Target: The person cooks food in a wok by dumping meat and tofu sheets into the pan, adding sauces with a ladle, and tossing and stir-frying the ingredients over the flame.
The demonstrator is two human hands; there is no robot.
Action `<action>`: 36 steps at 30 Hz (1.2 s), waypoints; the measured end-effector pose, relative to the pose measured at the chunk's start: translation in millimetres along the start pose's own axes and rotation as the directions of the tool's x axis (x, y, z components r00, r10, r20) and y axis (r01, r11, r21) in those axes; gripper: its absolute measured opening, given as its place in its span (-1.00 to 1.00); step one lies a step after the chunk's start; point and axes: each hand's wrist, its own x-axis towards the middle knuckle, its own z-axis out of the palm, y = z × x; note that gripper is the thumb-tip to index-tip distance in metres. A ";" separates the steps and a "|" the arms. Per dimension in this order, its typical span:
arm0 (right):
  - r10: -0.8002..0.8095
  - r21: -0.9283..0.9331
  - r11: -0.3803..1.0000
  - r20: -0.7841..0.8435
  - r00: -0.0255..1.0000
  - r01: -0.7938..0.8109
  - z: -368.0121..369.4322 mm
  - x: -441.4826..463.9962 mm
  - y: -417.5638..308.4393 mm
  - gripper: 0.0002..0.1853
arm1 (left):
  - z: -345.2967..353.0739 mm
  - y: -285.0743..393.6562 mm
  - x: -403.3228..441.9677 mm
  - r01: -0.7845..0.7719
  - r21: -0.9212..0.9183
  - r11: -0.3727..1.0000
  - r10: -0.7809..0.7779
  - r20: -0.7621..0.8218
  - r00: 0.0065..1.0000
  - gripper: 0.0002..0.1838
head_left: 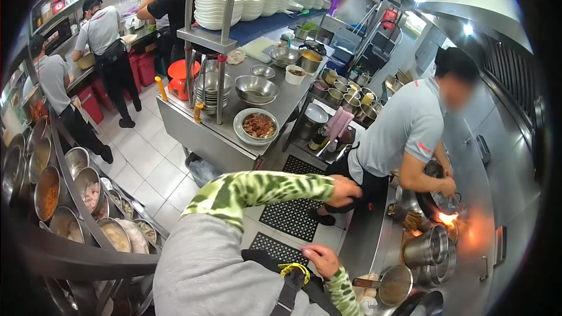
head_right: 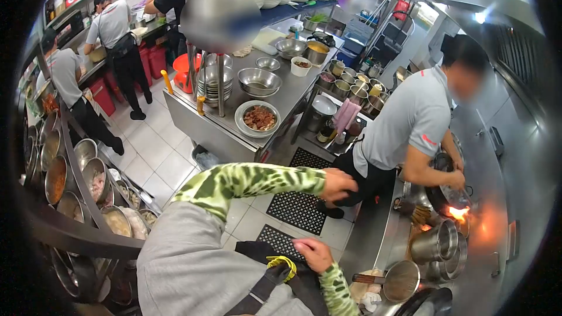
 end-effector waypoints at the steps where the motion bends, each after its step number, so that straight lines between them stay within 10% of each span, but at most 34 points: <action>1: -0.100 -0.031 0.994 0.136 0.986 0.105 9.7 16.7 -36.4 -0.75 | -4.3 18.3 24.8 -0.133 0.005 0.991 0.133 -0.019 0.991 -0.63; 5: -0.266 -0.061 0.927 0.588 0.764 0.370 55.6 59.5 -120.0 -0.78 | -14.1 98.9 90.7 -0.463 -0.082 0.883 0.469 0.077 0.880 -0.68; 8: -0.467 -0.037 0.535 0.820 0.332 0.844 64.9 74.6 -88.4 -0.69 | -0.9 131.8 113.0 -0.609 -0.046 0.792 0.609 0.123 0.783 -0.69; 16: -0.462 -0.156 0.834 0.328 0.824 0.530 72.1 37.2 -108.6 -0.79 | 19.5 152.8 114.4 -0.685 -0.083 0.724 0.685 0.203 0.700 -0.68; 22: -0.563 -0.182 0.697 0.460 0.687 0.694 65.7 41.1 -127.5 -0.87 | 16.5 148.8 115.2 -0.654 -0.052 0.755 0.640 0.278 0.717 -0.64; 23: -0.390 -0.026 0.907 0.327 0.861 0.421 71.8 38.5 -123.0 -0.88 | 14.7 148.4 115.3 -0.665 -0.078 0.743 0.662 0.230 0.713 -0.65; 26: -0.459 -0.109 0.834 0.408 0.789 0.541 69.1 40.5 -125.1 -0.86 | 3.2 153.4 114.0 -0.676 -0.058 0.734 0.674 0.183 0.716 -0.67; 29: -0.199 0.168 0.973 0.280 0.939 0.156 83.6 36.2 -102.8 -0.83 | -5.6 158.6 113.8 -0.704 -0.029 0.710 0.697 0.173 0.696 -0.70; 36: -0.397 0.195 0.913 0.226 0.890 0.358 93.8 33.7 -93.8 -0.87 | -27.3 185.8 125.2 -0.759 0.030 0.650 0.756 0.082 0.650 -0.85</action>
